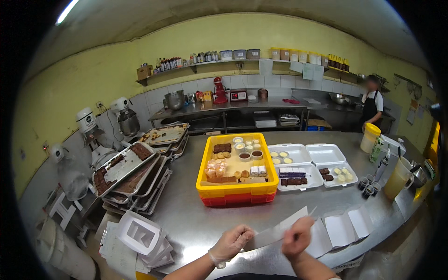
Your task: The person repeatedly folds flat white cardboard pieces into small open-top boxes on a stainless steel counter. The person handles each piece one at a time, folds the sides, and places the finished boxes on the counter.
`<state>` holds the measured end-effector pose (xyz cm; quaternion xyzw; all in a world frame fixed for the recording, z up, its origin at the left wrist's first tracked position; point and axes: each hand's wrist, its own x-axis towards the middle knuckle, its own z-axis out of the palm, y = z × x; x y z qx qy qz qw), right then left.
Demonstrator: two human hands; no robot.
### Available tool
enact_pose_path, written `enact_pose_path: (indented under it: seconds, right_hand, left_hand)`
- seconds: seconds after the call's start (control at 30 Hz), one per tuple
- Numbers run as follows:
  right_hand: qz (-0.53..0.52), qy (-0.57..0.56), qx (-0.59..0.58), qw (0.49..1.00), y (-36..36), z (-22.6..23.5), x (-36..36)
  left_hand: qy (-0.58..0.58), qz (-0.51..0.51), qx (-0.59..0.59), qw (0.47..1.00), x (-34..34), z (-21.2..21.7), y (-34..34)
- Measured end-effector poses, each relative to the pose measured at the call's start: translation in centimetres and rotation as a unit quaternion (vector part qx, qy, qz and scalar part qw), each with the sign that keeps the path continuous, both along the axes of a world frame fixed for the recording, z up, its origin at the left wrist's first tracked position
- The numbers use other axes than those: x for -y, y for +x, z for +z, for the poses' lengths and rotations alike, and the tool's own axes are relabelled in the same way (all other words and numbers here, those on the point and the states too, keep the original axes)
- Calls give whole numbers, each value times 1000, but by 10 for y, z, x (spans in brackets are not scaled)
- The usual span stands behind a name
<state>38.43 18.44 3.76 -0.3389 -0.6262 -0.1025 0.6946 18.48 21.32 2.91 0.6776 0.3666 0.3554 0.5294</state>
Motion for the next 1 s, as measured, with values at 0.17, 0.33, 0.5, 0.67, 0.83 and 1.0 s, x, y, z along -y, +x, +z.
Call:
enact_pose_path:
  seconds: [0.17, 0.33, 0.5, 0.67, 0.83, 1.0]
  right_hand:
    - [-52, 44, 53, 996, 16, 8, -4]
    - [47, 22, 96, 994, 16, 14, 9]
    - [-25, -40, 182, 982, 20, 22, 9]
    - [-106, -47, 228, 967, 17, 11, 2]
    - [-110, -46, 328, 937, 9, -4, 4]
    - [-72, -159, 298, 939, 12, -15, 3]
  left_hand:
    - [51, -28, -3, 998, 12, 12, 13]
    - [-69, -31, 76, 994, 11, 14, 25]
    - [179, -8, -25, 984, 5, 22, 20]
    - [408, 61, -148, 899, 4, 34, 9]
    - [490, 113, -276, 819, 10, 34, 10]
    - [525, 123, -310, 783, 5, 16, 9]
